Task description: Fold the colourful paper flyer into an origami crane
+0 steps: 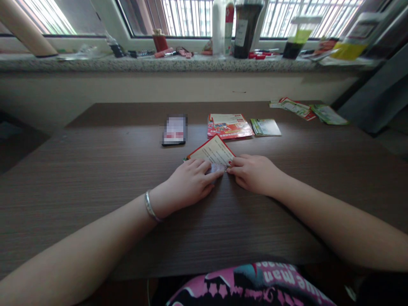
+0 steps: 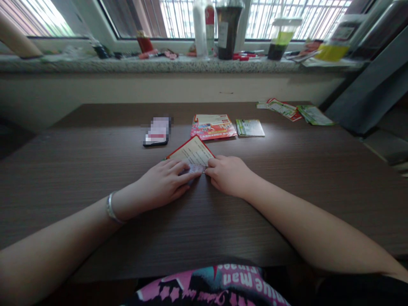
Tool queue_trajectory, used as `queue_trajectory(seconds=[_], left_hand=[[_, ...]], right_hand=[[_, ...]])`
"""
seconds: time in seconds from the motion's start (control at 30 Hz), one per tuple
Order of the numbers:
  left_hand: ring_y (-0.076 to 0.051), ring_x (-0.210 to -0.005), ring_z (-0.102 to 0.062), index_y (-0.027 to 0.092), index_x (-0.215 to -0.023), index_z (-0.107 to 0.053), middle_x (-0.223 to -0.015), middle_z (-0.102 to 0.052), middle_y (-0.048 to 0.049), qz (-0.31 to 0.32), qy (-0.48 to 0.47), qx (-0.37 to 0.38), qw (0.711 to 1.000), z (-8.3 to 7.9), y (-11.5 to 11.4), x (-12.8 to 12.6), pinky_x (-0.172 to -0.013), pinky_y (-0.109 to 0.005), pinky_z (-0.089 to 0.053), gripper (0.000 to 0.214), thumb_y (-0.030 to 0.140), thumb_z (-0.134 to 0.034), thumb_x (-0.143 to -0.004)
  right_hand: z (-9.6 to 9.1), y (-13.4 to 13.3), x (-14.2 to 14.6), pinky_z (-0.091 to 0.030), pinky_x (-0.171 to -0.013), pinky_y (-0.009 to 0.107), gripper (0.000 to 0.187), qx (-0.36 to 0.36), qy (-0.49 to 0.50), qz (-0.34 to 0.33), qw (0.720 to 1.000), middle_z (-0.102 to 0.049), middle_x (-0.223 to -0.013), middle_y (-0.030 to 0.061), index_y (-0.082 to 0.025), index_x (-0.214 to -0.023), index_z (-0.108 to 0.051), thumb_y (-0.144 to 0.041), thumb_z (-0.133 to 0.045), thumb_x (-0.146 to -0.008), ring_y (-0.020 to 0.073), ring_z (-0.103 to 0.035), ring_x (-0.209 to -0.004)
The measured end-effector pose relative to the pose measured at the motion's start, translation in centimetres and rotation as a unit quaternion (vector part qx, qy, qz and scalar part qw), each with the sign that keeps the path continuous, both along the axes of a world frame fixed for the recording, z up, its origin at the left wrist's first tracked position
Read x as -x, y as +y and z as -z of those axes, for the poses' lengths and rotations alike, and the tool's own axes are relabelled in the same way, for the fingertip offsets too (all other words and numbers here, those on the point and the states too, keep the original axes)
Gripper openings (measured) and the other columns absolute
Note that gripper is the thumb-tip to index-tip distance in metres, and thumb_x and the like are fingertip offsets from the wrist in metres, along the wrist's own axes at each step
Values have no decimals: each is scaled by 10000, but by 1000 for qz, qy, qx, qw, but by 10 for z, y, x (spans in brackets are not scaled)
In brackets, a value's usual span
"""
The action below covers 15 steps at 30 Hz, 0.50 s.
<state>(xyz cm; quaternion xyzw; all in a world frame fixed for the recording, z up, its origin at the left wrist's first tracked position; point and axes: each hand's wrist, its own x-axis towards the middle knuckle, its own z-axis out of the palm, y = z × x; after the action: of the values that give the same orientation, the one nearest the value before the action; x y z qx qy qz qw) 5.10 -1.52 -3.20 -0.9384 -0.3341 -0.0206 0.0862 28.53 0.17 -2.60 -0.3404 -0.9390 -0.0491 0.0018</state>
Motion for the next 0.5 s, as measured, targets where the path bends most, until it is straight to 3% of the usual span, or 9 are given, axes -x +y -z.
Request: queue_trajectory(seconds=[0.3,0.5], left_hand=[[-235,-1015,-596,275,-1316,-537,-1130,-614,-78,-1,34,10,999,-7,0,9,-955,-420,-462,392,229,-481,-931],[-234,-996,-622,245,-1249,-584,-1136,-625,-90,-3,38,35,999,-10,1,10,-888,-398,-502,366,177,-485,-904]], right_hand=[[5,2,-3,-432,-707,320,274,-13,12,-6,1000,-676,-1018,76,-213,-1070,-705,-230,-507,-881,212,-590,-878],[5,2,-3,-434,-712,325,288,-5,13,-4,1000,-675,-1015,79,-212,-1091,-703,-228,-500,-888,216,-590,-887]])
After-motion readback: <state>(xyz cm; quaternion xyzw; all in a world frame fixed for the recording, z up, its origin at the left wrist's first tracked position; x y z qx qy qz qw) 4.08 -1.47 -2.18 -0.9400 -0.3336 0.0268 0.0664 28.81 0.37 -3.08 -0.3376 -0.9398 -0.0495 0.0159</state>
